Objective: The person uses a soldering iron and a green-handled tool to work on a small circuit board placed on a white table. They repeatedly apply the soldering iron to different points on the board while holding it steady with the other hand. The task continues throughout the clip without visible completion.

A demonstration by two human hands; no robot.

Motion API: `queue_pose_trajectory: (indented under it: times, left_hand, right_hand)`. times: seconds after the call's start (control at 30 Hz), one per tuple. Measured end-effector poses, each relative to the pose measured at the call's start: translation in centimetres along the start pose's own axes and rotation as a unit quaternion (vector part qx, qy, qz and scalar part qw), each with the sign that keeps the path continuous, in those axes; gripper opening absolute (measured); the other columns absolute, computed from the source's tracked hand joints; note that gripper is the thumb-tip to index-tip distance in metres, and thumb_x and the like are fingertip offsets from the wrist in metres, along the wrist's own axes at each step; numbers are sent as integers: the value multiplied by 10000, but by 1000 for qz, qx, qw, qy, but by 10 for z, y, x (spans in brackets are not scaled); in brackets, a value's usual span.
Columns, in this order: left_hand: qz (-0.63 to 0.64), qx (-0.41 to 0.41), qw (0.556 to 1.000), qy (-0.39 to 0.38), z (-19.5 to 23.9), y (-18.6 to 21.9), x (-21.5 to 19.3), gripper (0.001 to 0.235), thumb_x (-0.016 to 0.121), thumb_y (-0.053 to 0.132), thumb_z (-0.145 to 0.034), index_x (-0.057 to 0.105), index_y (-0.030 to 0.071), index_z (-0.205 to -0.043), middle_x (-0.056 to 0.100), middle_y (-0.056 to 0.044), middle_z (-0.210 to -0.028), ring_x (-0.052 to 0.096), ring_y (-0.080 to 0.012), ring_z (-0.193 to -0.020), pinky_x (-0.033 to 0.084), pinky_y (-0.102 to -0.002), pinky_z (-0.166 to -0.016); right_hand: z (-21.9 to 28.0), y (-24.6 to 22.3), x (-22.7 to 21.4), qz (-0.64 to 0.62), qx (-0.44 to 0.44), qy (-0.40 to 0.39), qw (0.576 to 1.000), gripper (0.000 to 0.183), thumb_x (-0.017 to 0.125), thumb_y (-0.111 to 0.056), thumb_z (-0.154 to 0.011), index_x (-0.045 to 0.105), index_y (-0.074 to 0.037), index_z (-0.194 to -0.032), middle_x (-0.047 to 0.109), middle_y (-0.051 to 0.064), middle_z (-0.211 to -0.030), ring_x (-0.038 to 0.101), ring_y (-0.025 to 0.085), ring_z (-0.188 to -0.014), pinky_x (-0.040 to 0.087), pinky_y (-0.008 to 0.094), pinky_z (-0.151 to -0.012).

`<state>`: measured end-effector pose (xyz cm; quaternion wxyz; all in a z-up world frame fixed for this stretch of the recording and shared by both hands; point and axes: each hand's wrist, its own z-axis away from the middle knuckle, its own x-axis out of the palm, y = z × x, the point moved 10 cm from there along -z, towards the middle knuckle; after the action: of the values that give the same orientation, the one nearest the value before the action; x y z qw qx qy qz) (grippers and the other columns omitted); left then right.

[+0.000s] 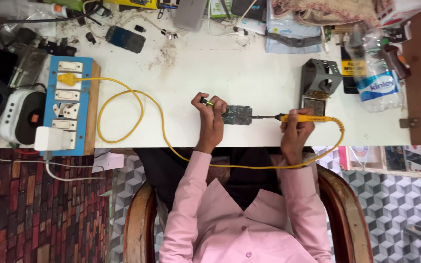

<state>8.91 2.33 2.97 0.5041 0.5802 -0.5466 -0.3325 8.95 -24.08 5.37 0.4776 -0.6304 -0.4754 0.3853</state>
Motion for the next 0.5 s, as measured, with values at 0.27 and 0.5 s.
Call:
queue_pose_trajectory:
  times: [0.27, 0.5]
  left_hand:
    - [11, 4, 1000, 2, 0, -4, 1, 223, 372, 256, -1167, 187, 152, -1237, 483, -51, -813, 444, -145, -792, 430, -320, -821]
    - [46, -18, 999, -23, 1, -5, 4, 283, 402, 320, -1153, 191, 162, -1255, 543, -49, -847, 464, -116, -771, 412, -254, -691]
  right_hand:
    - [-3, -26, 9, 63, -67, -55, 994, 198, 535, -151, -1136, 478, -17, -1002, 552, 40, -716, 500, 77, -611, 397, 225, -576]
    - [-3, -54, 21, 125, -124, -89, 980, 203, 558, -141, -1144, 495, -7, -1005, 556, 50, -748, 520, 90, -651, 418, 236, -618]
